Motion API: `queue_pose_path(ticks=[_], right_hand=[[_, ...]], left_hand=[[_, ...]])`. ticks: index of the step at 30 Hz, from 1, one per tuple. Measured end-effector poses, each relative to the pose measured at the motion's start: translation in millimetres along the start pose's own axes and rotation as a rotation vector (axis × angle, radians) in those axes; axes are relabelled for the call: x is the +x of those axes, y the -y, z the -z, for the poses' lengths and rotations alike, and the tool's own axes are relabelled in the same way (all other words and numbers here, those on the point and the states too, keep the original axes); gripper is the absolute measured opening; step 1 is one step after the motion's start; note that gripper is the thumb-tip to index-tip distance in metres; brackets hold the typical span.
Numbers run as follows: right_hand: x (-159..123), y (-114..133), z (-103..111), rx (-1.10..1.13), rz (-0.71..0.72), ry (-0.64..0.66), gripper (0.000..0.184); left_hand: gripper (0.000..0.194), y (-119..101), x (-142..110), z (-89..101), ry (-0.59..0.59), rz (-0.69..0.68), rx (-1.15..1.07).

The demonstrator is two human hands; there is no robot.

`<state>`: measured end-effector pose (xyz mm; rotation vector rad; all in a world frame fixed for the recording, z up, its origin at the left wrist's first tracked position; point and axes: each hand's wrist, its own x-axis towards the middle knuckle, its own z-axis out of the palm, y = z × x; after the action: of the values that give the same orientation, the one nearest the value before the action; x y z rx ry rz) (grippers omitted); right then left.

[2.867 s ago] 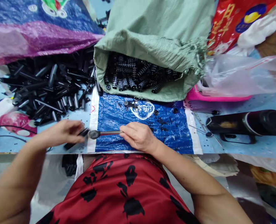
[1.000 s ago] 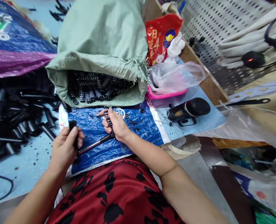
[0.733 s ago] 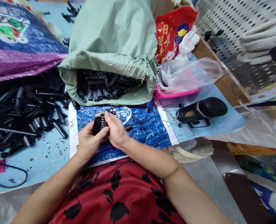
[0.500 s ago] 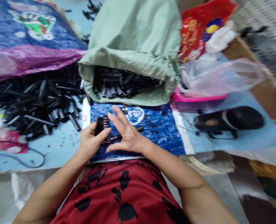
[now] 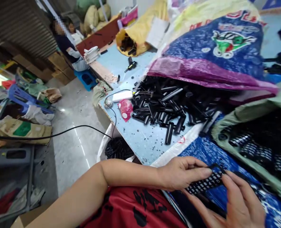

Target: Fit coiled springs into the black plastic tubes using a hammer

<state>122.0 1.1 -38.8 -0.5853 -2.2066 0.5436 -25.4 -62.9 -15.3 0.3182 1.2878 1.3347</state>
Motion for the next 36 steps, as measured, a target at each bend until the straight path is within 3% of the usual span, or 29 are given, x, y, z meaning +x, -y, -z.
queue_pose_path(ticks=[3,9,12,15,18,21,23,25,28,29,32,36], right_hand=[[-3.0,-7.0,-6.4,-0.023,0.045,0.014,0.091],[-2.5,-13.6,-15.7,0.036,0.002,0.111,0.093],[2.7,3.1,-8.6,-0.032,0.028,0.130,0.099],[9.3,16.6,-0.7,-0.072,0.070,0.193,0.106],[16.1,10.5,1.9,-0.077,0.091,0.224,0.115],[16.2,3.9,5.8,-0.093,0.069,0.170,0.117],[12.1,2.0,9.6,-0.083,0.039,0.130,0.121],[4.9,-2.2,14.2,-0.111,0.018,0.140,0.109],[-9.3,-12.3,23.5,-0.229,0.013,0.282,0.043],[-13.7,-15.0,27.5,-0.265,0.015,0.323,0.028],[-21.0,-17.1,41.1,-0.305,-0.031,0.272,0.020],[-15.4,-14.4,52.9,-0.219,-0.134,0.019,0.018]], left_hand=[[0.037,1.1,4.3,9.9,0.036,0.098,-0.129],[0.049,-7.5,9.7,36.3,0.114,0.257,-0.099],[0.061,-11.0,-3.7,30.9,0.167,0.224,-0.233],[0.061,-18.5,-13.1,29.4,0.136,0.143,-0.279],[0.051,-29.5,1.8,33.6,0.163,0.177,-0.174],[0.049,-36.3,11.0,27.0,0.236,0.228,-0.106],[0.052,-37.0,9.1,21.6,0.218,0.188,-0.061],[0.051,-35.7,9.0,22.1,0.139,0.042,0.039],[0.043,-34.2,19.6,37.0,-0.019,-0.335,0.318],[0.039,-34.5,24.8,44.0,-0.059,-0.447,0.442],[0.029,-38.1,39.0,60.4,-0.069,-0.602,0.846],[0.025,-47.8,50.4,60.3,0.087,-0.530,1.225]])
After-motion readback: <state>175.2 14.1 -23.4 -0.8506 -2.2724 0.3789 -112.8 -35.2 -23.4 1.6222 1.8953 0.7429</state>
